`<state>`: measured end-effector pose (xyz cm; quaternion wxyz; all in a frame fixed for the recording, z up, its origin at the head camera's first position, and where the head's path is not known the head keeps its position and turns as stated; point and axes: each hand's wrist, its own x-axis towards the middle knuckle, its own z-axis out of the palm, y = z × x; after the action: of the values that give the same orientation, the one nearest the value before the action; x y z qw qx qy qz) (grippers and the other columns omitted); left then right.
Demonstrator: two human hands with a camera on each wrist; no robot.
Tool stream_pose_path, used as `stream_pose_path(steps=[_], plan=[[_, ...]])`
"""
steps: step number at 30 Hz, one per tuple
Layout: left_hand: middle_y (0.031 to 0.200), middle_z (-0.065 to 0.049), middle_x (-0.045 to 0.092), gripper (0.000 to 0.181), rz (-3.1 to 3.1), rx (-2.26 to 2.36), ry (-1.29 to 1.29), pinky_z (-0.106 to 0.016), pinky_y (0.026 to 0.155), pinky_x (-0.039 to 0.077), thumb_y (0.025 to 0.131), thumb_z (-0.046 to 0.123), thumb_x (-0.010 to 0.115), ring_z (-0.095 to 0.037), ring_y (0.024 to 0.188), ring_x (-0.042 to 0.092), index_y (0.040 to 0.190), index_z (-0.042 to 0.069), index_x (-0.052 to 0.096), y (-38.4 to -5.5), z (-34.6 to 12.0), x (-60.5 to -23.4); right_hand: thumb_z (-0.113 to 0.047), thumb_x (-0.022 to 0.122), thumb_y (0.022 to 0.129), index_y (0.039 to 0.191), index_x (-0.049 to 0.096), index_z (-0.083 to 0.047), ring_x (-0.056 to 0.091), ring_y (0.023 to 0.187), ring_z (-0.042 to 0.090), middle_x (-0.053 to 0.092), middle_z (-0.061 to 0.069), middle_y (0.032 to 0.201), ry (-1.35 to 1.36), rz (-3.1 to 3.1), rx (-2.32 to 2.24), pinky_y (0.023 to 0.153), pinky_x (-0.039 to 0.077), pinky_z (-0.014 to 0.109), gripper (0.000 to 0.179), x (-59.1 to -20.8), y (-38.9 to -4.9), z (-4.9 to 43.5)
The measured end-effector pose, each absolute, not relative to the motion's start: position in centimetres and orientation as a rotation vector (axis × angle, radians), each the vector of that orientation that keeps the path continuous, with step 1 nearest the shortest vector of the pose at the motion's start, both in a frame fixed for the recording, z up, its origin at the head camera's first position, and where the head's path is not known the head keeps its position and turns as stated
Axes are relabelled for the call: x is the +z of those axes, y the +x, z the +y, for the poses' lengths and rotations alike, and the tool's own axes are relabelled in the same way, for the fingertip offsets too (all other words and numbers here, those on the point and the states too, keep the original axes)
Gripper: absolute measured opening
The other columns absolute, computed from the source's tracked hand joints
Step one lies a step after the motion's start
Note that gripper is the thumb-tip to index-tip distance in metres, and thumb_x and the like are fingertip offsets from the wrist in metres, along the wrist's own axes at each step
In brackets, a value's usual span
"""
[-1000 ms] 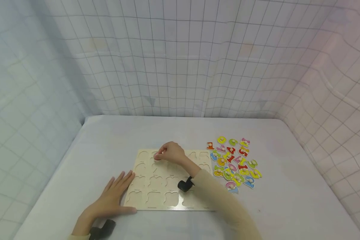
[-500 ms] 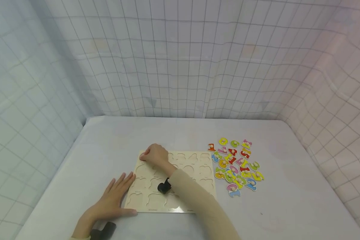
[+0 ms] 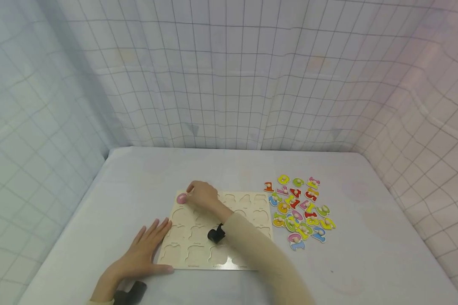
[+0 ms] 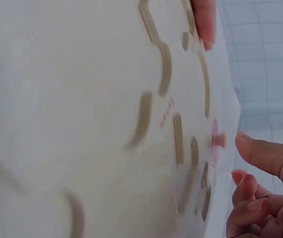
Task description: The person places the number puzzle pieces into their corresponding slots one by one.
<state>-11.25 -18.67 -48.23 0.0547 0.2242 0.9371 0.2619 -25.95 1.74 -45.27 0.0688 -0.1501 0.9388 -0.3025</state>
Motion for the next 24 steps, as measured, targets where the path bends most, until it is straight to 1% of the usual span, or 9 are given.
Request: stream_pose_path(steps=[4, 7, 11, 17, 20, 24], plan=[[0.155, -0.009, 0.021, 0.118, 2.849, 0.8, 0.693, -0.053, 0.111, 0.0, 0.063, 0.072, 0.07, -0.033, 0.142, 0.009, 0.15, 0.006, 0.026, -11.5, -18.5, -48.5, -0.038, 0.068, 0.086, 0.099, 0.068, -0.013, 0.056, 0.066, 0.014, 0.061, -0.002, 0.08, -0.417, 2.8, -1.02, 0.053, 0.045, 0.028, 0.028, -44.3, -27.0, 6.0], [0.155, -0.009, 0.022, 0.118, 2.87, 0.795, 0.699, -0.052, 0.111, 0.0, 0.062, 0.073, 0.07, -0.033, 0.142, 0.01, 0.15, 0.006, 0.026, -11.5, -18.6, -48.7, -0.038, 0.068, 0.087, 0.1, 0.068, -0.01, 0.056, 0.068, 0.017, 0.061, 0.001, 0.083, -0.319, 2.766, -1.093, 0.056, 0.045, 0.03, 0.031, -43.9, -28.1, 10.0], [0.155, -0.01, 0.023, 0.119, 2.89, 0.814, 0.694, -0.051, 0.111, 0.001, 0.061, 0.072, 0.071, -0.034, 0.142, 0.011, 0.15, 0.006, 0.028, -11.4, -18.7, -49.0, -0.038, 0.07, 0.085, 0.103, 0.066, -0.005, 0.055, 0.073, 0.02, 0.06, 0.006, 0.09, -0.201, 2.758, -1.148, 0.063, 0.045, 0.032, 0.038, -44.1, -29.1, 15.0], [0.155, -0.009, 0.021, 0.118, 2.851, 0.817, 0.679, -0.053, 0.111, 0.0, 0.062, 0.072, 0.07, -0.034, 0.142, 0.009, 0.15, 0.006, 0.026, -11.4, -18.7, -48.8, -0.04, 0.073, 0.082, 0.104, 0.063, -0.004, 0.056, 0.068, 0.02, 0.061, 0.01, 0.094, -0.018, 2.764, -1.125, 0.061, 0.049, 0.031, 0.044, -45.4, -29.6, 20.9], [0.155, -0.009, 0.022, 0.118, 2.853, 0.808, 0.663, -0.053, 0.111, 0.0, 0.062, 0.072, 0.071, -0.034, 0.142, 0.009, 0.15, 0.006, 0.026, -11.4, -18.8, -48.7, -0.039, 0.074, 0.082, 0.104, 0.062, -0.001, 0.06, 0.067, 0.019, 0.064, 0.009, 0.091, 0.054, 2.739, -1.123, 0.066, 0.052, 0.033, 0.046, -45.9, -29.6, 22.5], [0.155, -0.009, 0.022, 0.119, 2.858, 0.808, 0.658, -0.052, 0.111, 0.0, 0.061, 0.072, 0.071, -0.033, 0.142, 0.009, 0.15, 0.007, 0.026, -11.4, -18.9, -48.8, -0.035, 0.073, 0.084, 0.102, 0.063, 0.001, 0.063, 0.071, 0.019, 0.067, 0.006, 0.079, 0.059, 2.763, -1.071, 0.076, 0.049, 0.038, 0.041, -46.1, -29.1, 23.6]])
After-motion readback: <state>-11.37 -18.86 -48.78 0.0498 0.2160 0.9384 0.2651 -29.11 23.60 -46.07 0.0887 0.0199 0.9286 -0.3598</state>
